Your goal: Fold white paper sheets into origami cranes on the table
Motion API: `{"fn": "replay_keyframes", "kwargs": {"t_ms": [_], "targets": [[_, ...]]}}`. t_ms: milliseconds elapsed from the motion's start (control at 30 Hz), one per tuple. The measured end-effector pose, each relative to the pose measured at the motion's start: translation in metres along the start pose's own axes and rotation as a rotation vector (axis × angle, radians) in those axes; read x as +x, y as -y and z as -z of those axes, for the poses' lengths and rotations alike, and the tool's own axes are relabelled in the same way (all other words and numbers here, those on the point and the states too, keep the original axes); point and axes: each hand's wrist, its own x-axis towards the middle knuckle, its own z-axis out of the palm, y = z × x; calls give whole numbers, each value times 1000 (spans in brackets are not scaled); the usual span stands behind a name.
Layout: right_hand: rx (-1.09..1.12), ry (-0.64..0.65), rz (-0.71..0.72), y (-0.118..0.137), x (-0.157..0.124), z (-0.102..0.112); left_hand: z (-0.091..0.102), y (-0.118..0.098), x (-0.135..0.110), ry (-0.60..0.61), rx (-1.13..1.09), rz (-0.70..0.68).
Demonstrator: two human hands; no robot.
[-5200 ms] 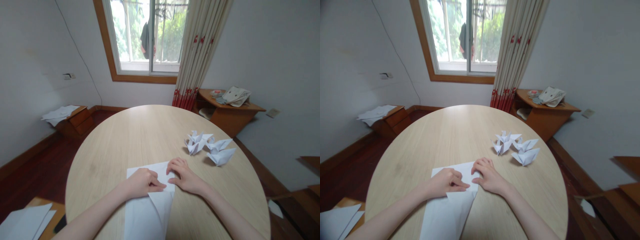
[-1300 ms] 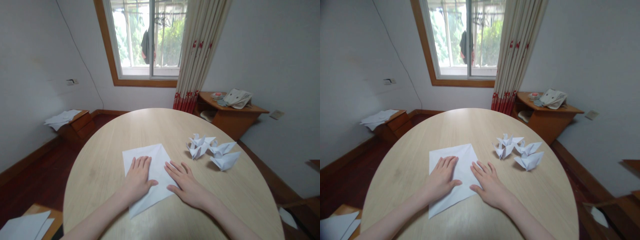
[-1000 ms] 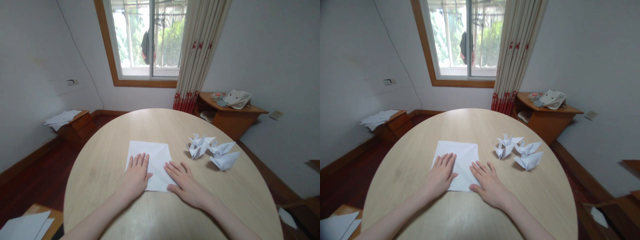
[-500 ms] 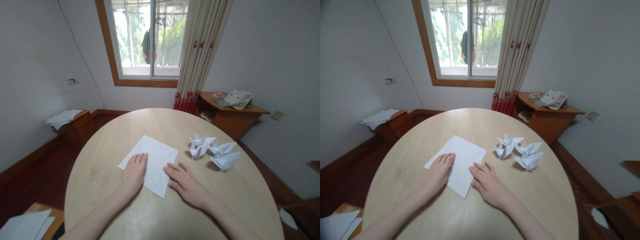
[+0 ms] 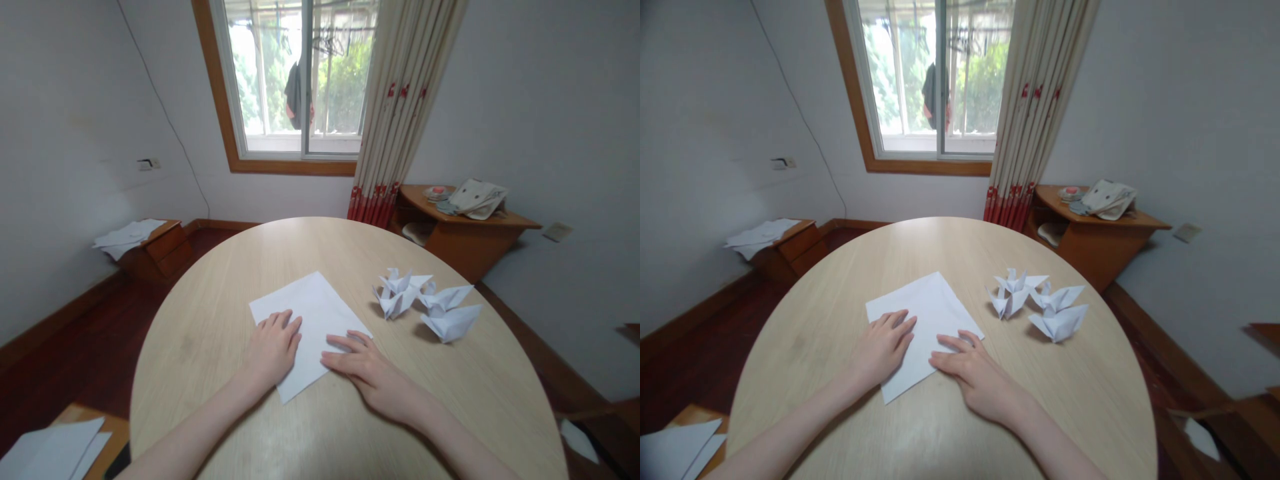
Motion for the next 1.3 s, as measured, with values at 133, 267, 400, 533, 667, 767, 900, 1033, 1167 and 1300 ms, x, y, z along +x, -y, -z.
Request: {"fn": "replay_keyframes", "kwargs": {"t_ms": [133,267,400,533,667,767,900,1033,1167,1300], "targets": [[33,23,14,3,1,0,-11,5,0,-41,-63,-45],[61,31,25,6,2,-1,-23,10,1,-70,-71,-109],[77,30,51,10,2,-1,-29,14,3,-21,-88,-167],[71,23,40,13,0,-3,-31,18,5,-3,-113,-200],[59,47,6,7,-1,-4,-32,21,5,0,-143,-237],[70,78,-61,-1,-3,-1,-30,22,6,1,-159,-259],[77,113,-137,-9,-3,3,-24,20,7,-25,-133,-267],[69,121,-149,-10,-3,4,-9,14,6,-81,-145,-262],[78,103,-143,-10,-3,3,13,7,1,-3,-234,-291],[69,101,-150,-10,-3,2,29,0,-4,136,-313,-402]]}}
